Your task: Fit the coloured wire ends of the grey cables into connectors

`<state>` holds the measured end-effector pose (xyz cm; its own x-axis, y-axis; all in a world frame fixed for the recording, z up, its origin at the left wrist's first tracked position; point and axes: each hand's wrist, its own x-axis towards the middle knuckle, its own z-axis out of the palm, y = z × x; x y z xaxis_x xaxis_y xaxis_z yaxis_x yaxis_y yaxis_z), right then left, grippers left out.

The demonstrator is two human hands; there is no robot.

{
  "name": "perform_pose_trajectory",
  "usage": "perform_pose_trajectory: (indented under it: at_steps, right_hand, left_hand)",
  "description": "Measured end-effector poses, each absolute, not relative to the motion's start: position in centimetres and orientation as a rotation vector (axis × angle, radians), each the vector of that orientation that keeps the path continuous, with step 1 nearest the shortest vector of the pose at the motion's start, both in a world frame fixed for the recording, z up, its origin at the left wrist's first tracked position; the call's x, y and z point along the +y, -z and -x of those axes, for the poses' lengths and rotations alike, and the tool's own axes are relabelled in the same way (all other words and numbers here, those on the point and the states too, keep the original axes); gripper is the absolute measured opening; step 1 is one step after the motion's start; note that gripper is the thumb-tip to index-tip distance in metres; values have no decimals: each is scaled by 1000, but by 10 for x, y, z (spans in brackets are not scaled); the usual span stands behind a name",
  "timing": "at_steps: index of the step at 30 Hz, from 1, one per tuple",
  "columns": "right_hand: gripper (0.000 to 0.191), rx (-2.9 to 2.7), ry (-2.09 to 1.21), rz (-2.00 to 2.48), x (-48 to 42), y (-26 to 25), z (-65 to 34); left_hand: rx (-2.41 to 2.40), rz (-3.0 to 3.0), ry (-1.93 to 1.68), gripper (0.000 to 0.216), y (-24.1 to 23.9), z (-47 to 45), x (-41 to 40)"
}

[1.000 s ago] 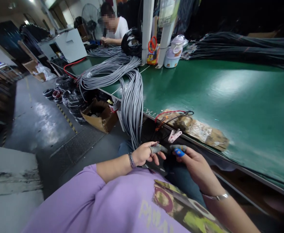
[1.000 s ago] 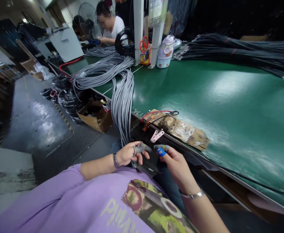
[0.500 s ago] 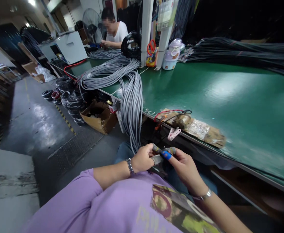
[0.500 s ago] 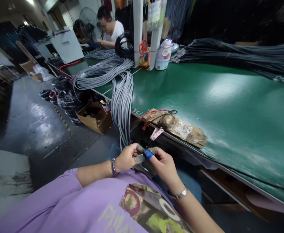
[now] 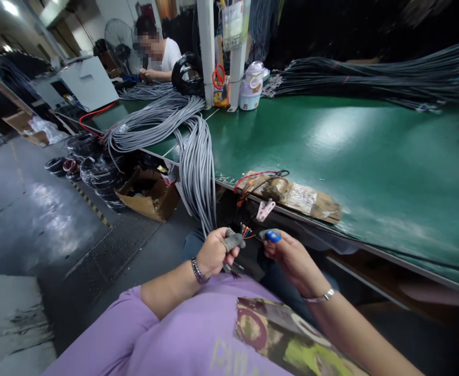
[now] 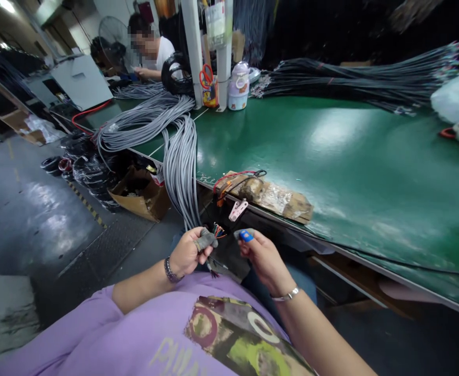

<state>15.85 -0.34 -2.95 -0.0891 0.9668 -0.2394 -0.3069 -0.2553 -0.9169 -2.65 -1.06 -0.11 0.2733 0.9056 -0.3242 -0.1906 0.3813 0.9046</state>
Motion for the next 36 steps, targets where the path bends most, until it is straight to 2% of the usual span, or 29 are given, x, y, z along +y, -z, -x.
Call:
perform_pose_trajectory:
  at_steps: [3, 8, 15, 23, 29, 36]
  right_hand:
    - [36, -1028, -1646, 1069, -12, 18, -149]
    - [40, -1230, -1484, 1181, -7, 3, -135]
    - [35, -1370, -1407, 1217, 5, 1, -137]
    - [36, -1095, -1545, 1210, -1, 8, -123]
    - [35, -1213, -1487, 1188, 0, 10, -127]
    - [42, -1313, -1361, 1224, 8, 5, -126]
  left_hand:
    - [1019, -829, -902, 44, 3, 25, -9]
    - [1015, -920, -860, 43, 8, 23, -10]
    - [1048, -1161, -630, 35, 11, 33, -1]
    - [1050, -694, -1061, 31, 8, 27, 3]
    - [1062, -638, -1042, 36, 9, 27, 4]
    - [1133, -910, -1010, 32, 10, 23, -3]
